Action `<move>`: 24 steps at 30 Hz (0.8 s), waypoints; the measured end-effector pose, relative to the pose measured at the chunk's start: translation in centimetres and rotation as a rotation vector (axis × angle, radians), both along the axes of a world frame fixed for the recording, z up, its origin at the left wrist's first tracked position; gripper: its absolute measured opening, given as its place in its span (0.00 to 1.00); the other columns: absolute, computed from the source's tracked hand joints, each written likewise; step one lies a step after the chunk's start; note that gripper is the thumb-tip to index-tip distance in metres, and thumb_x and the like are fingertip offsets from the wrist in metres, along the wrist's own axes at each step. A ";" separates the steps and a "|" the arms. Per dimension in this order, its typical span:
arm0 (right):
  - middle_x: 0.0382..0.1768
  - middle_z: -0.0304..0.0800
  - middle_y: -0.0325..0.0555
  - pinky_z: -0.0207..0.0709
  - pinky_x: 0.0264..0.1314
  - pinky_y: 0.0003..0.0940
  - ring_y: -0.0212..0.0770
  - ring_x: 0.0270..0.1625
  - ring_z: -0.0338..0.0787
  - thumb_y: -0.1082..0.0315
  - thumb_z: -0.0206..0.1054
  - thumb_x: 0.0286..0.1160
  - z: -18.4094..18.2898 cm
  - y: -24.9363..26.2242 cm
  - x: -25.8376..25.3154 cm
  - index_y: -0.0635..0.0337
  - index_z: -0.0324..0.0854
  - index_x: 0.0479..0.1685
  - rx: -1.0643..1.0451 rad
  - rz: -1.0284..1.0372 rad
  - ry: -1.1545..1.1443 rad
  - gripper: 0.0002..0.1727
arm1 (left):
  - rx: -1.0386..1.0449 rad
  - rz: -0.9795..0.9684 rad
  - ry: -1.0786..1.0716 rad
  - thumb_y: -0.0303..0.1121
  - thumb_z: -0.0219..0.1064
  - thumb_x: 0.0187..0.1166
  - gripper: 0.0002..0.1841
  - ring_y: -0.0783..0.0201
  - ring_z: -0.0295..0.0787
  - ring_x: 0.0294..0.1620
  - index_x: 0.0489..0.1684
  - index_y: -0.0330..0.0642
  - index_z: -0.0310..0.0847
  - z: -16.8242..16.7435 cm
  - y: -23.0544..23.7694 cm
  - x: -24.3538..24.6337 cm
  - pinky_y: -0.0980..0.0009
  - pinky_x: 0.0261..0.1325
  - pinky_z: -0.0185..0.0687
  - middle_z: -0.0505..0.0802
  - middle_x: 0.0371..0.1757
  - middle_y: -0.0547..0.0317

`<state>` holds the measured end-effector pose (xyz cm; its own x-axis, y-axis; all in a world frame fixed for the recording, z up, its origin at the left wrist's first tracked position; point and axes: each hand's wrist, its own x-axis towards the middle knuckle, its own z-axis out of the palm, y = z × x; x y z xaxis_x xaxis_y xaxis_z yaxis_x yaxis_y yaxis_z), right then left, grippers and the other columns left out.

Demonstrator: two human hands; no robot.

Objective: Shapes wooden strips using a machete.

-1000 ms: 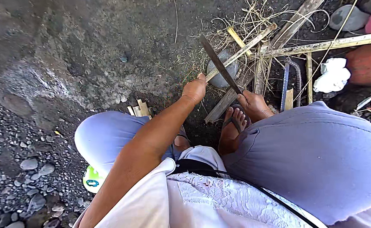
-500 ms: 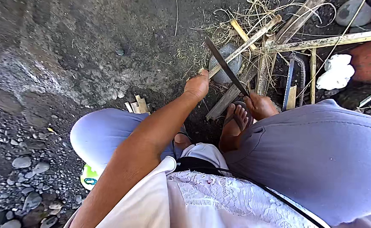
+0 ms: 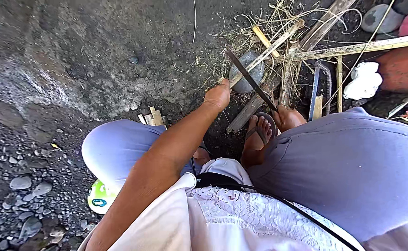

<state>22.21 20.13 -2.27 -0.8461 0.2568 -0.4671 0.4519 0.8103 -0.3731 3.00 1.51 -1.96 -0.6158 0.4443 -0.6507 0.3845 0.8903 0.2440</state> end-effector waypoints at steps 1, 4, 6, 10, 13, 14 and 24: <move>0.40 0.90 0.75 0.78 0.47 0.76 0.77 0.47 0.92 0.63 0.49 0.94 -0.3 -0.1 0.1 0.76 0.81 0.54 0.006 0.000 0.028 0.22 | 0.032 -0.008 -0.030 0.47 0.46 0.96 0.24 0.32 0.89 0.62 0.77 0.37 0.63 -0.4 -0.3 -0.3 0.34 0.60 0.82 0.89 0.58 0.31; 0.40 0.90 0.74 0.79 0.48 0.76 0.77 0.48 0.92 0.62 0.50 0.93 -0.4 -0.1 -0.1 0.75 0.81 0.56 0.013 -0.007 0.031 0.22 | 0.203 0.061 -0.193 0.47 0.47 0.96 0.26 0.37 0.90 0.55 0.79 0.32 0.65 -1.0 -1.6 -1.8 0.38 0.61 0.82 0.89 0.55 0.31; 0.48 0.90 0.76 0.78 0.56 0.75 0.77 0.55 0.91 0.61 0.48 0.95 0.6 -0.7 -0.4 0.74 0.79 0.66 0.003 -0.032 -0.066 0.23 | 0.268 0.232 -0.307 0.48 0.41 0.97 0.27 0.47 0.93 0.48 0.83 0.36 0.63 -0.6 -2.6 -2.5 0.48 0.56 0.87 0.90 0.55 0.38; 0.47 0.90 0.75 0.78 0.58 0.71 0.74 0.54 0.92 0.63 0.47 0.96 0.9 -2.2 -0.5 0.75 0.78 0.65 -0.039 -0.084 -0.068 0.23 | 0.287 0.477 -0.138 0.47 0.41 0.97 0.27 0.47 0.92 0.47 0.82 0.34 0.63 1.1 -4.6 -5.9 0.49 0.56 0.87 0.91 0.52 0.38; 0.45 0.91 0.75 0.79 0.57 0.72 0.75 0.53 0.92 0.63 0.48 0.94 0.0 -2.7 0.0 0.75 0.80 0.63 -0.040 -0.112 0.000 0.22 | 0.234 0.479 0.081 0.45 0.42 0.97 0.28 0.36 0.86 0.63 0.82 0.30 0.63 2.7 -5.8 -8.6 0.39 0.69 0.77 0.87 0.62 0.29; 0.45 0.91 0.76 0.78 0.57 0.72 0.76 0.53 0.92 0.64 0.48 0.94 -0.2 -2.7 0.1 0.76 0.80 0.63 -0.035 -0.114 0.013 0.23 | 0.206 0.480 0.109 0.45 0.42 0.97 0.28 0.35 0.83 0.69 0.81 0.28 0.64 3.5 -6.0 -9.3 0.38 0.73 0.73 0.84 0.66 0.27; 0.47 0.91 0.77 0.78 0.58 0.73 0.77 0.54 0.92 0.63 0.48 0.95 -0.4 -2.5 0.2 0.76 0.79 0.65 -0.024 -0.099 -0.002 0.23 | 0.016 0.393 0.329 0.45 0.51 0.93 0.27 0.33 0.73 0.81 0.83 0.34 0.67 4.6 -6.5 -10.6 0.33 0.76 0.68 0.78 0.78 0.30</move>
<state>22.41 17.63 -2.65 -0.8162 0.3277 -0.4758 0.5301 0.7523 -0.3911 -7.64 -5.03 2.60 -0.9093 0.1463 -0.3895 0.0803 0.9802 0.1808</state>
